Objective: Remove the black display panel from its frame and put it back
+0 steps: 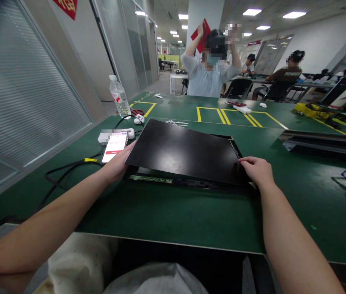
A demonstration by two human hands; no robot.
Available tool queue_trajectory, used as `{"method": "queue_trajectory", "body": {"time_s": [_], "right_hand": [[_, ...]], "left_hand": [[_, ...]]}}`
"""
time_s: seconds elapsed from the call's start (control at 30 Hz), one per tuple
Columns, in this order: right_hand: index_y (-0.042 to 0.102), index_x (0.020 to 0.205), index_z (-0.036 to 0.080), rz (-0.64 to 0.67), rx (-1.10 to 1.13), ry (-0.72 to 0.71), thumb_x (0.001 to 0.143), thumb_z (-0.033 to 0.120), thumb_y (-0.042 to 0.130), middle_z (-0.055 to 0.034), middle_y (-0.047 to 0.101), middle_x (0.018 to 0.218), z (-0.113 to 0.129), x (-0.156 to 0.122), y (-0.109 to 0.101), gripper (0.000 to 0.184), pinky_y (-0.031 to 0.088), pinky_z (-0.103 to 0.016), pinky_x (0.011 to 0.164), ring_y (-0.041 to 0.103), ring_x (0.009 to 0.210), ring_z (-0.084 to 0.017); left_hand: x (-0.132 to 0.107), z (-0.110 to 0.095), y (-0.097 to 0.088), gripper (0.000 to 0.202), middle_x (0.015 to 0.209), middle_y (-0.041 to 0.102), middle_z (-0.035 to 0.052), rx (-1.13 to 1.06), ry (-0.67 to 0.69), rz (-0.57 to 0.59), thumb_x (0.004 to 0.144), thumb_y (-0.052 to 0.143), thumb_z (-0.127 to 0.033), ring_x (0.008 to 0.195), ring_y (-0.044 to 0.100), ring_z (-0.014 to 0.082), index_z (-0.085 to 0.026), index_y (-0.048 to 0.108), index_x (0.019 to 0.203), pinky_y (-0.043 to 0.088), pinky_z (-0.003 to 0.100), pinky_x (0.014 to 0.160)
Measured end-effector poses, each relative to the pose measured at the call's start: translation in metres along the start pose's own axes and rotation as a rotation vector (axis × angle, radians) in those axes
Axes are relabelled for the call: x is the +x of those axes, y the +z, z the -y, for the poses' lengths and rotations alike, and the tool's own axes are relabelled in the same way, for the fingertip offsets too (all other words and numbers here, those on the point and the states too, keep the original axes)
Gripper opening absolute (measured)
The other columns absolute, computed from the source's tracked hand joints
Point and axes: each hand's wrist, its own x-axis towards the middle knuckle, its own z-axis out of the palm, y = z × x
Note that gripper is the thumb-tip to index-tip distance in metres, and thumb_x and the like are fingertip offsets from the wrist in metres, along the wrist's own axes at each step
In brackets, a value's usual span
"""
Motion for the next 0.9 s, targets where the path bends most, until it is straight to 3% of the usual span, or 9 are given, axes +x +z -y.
{"method": "queue_trajectory", "body": {"time_s": [0.13,0.27,0.33,0.4,0.47,0.53,0.7,0.9], "right_hand": [[0.086,0.079,0.032,-0.003,0.008,-0.013,0.078,0.035,0.071,-0.005,0.084,0.086,-0.002,0.001,0.001,0.015,0.061,-0.048,0.093,0.078,0.096,-0.035],[0.087,0.079,0.032,0.008,-0.007,-0.015,0.079,0.036,0.07,-0.0055,0.084,0.085,-0.002,0.002,0.001,0.017,0.061,-0.047,0.089,0.077,0.093,-0.034],[0.087,0.08,0.032,0.014,-0.014,-0.013,0.08,0.035,0.07,-0.006,0.084,0.086,0.0,0.002,0.0,0.017,0.06,-0.046,0.088,0.076,0.093,-0.033],[0.087,0.081,0.031,0.016,-0.007,-0.007,0.08,0.035,0.07,-0.0063,0.083,0.086,0.002,0.0,0.0,0.018,0.06,-0.046,0.088,0.076,0.093,-0.033],[0.087,0.083,0.03,0.015,0.017,0.001,0.079,0.034,0.07,-0.0063,0.083,0.086,0.004,-0.001,0.001,0.018,0.06,-0.045,0.088,0.076,0.093,-0.032],[0.088,0.084,0.029,0.018,0.047,0.007,0.078,0.034,0.071,-0.0061,0.084,0.087,0.006,-0.003,0.002,0.018,0.059,-0.044,0.087,0.077,0.093,-0.032],[0.088,0.09,0.029,0.048,0.105,0.016,0.077,0.035,0.073,-0.0061,0.085,0.092,0.004,-0.002,0.006,0.021,0.059,-0.043,0.087,0.077,0.096,-0.032],[0.085,0.106,0.027,0.021,0.178,0.025,0.078,0.035,0.073,-0.0066,0.086,0.105,-0.011,0.01,0.015,0.032,0.06,-0.045,0.099,0.078,0.105,-0.031]], "left_hand": [[0.003,0.0,-0.007,0.036,0.135,0.086,0.0088,0.063,0.06,-0.091,0.076,0.094,-0.024,0.151,0.063,0.0375,-0.027,0.091,0.112,0.056,0.04,0.116],[0.007,-0.001,-0.009,0.049,0.126,0.089,0.0094,0.02,0.028,-0.034,0.07,0.081,-0.014,0.14,0.071,0.0385,-0.022,0.091,0.117,0.059,0.043,0.114],[0.008,-0.002,-0.008,0.054,0.119,0.09,0.0106,-0.075,-0.008,0.005,0.068,0.076,-0.014,0.131,0.077,0.0391,-0.018,0.089,0.121,0.062,0.046,0.111],[0.009,-0.003,-0.007,0.047,0.115,0.09,0.0125,-0.157,-0.027,-0.003,0.074,0.076,-0.02,0.123,0.08,0.0385,-0.014,0.087,0.12,0.065,0.047,0.107],[0.007,-0.002,-0.006,0.035,0.114,0.089,0.0139,-0.184,-0.044,-0.035,0.083,0.08,-0.027,0.117,0.082,0.0364,-0.014,0.083,0.116,0.068,0.045,0.1],[0.005,-0.002,-0.007,0.032,0.11,0.089,0.0131,-0.158,-0.083,-0.047,0.083,0.088,-0.026,0.107,0.085,0.0329,-0.016,0.077,0.112,0.07,0.041,0.09],[-0.001,-0.003,-0.009,0.054,0.097,0.087,0.0053,-0.111,-0.151,-0.028,0.07,0.099,-0.011,0.079,0.085,0.0247,-0.021,0.064,0.11,0.07,0.037,0.076],[-0.003,-0.005,-0.008,0.063,0.096,0.087,0.0048,-0.14,-0.09,0.033,0.066,0.103,-0.016,0.083,0.087,0.0286,-0.022,0.06,0.112,0.072,0.039,0.075]]}}
